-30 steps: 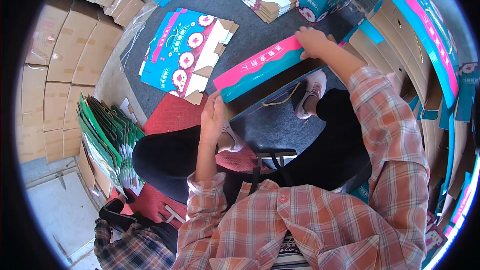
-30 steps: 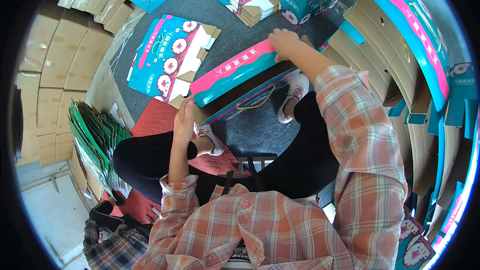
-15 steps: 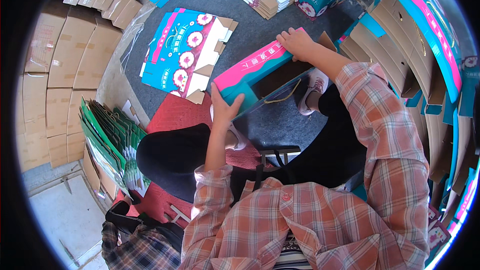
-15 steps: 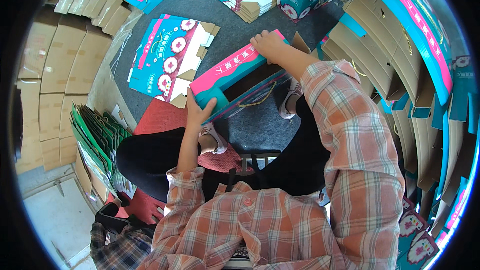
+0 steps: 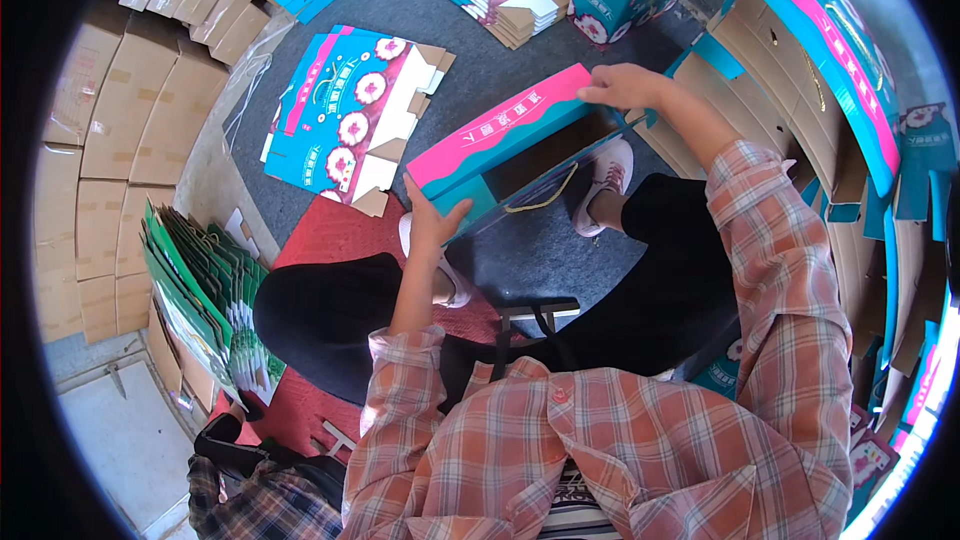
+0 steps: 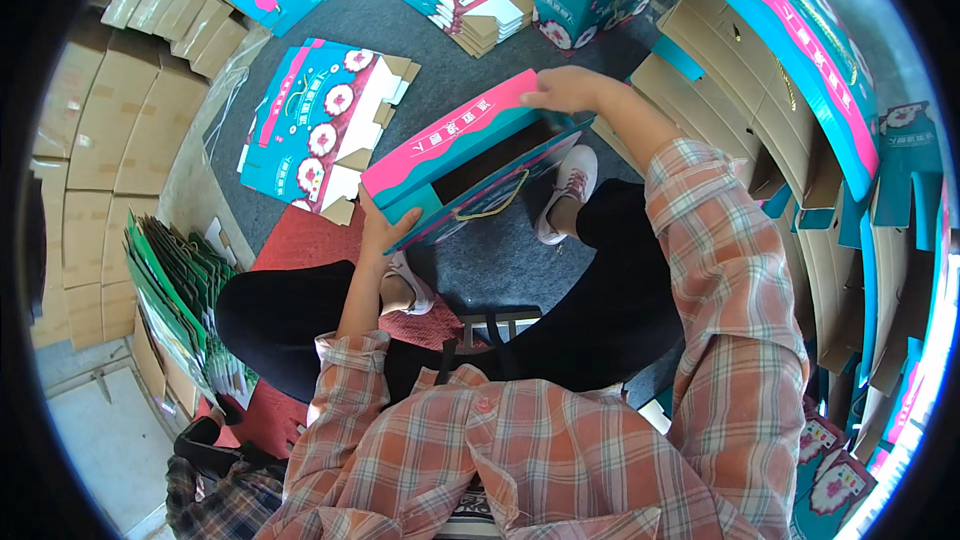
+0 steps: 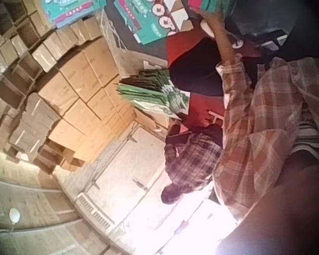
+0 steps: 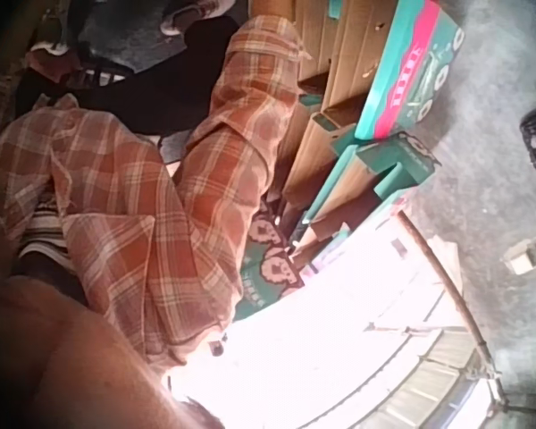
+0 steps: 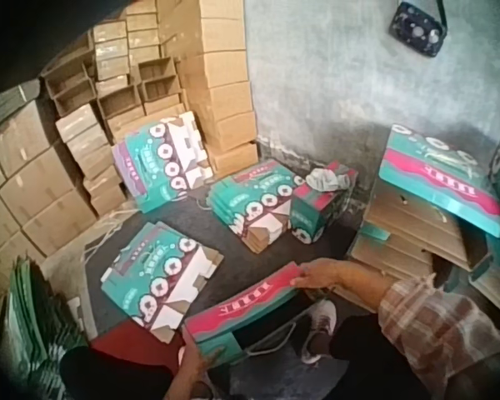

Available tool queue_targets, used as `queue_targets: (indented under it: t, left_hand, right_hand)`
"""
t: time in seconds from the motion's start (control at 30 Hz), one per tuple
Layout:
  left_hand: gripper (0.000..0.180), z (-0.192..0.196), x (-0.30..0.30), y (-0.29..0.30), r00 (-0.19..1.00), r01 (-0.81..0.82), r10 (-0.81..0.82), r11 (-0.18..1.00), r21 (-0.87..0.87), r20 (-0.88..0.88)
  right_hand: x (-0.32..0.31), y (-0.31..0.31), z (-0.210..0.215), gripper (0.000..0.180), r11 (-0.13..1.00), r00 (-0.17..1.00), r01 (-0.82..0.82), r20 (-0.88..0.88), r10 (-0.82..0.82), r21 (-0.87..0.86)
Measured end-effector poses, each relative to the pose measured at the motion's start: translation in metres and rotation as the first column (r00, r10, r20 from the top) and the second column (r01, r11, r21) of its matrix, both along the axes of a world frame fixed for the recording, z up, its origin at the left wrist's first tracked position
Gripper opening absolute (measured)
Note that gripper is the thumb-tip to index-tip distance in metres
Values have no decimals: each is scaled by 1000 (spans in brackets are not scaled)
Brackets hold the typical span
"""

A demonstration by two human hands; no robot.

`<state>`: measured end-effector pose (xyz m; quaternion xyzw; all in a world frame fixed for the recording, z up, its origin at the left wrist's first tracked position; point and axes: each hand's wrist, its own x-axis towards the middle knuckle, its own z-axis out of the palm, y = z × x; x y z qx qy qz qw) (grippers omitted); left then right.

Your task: Manually folding and assembling printed cardboard boxes into their final 3D shape.

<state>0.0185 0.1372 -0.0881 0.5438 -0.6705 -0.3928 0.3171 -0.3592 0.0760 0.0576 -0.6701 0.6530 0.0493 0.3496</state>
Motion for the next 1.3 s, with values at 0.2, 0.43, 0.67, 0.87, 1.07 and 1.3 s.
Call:
queue_targets:
  t: [0.2,0.43,0.67,0.87,1.07,1.3]
  left_hand:
    - [123,0,-4,1,1000,0,0,1000,2,18]
    - [124,-5,-2,-1,1000,-1,1,1000,24,8]
    - [122,3,-8,-1,1000,15,-15,1000,-6,26]
    - [112,17,-8,2,997,44,-31,983,179,-75]
    - [77,19,1,3,956,61,70,902,427,-284]
    - [77,21,4,18,941,-149,265,883,445,-211]
  right_hand:
    - [8,10,-18,69,942,938,-307,-124,324,138]
    - [-15,11,-16,89,850,938,-333,237,253,408]
    - [-12,17,-11,85,877,919,-382,21,394,291]
    - [-8,11,-6,71,878,910,-403,13,414,260]
    - [-19,2,-15,75,945,952,-302,-18,306,124]
    - [8,1,-22,106,989,955,-47,-296,4,-141]
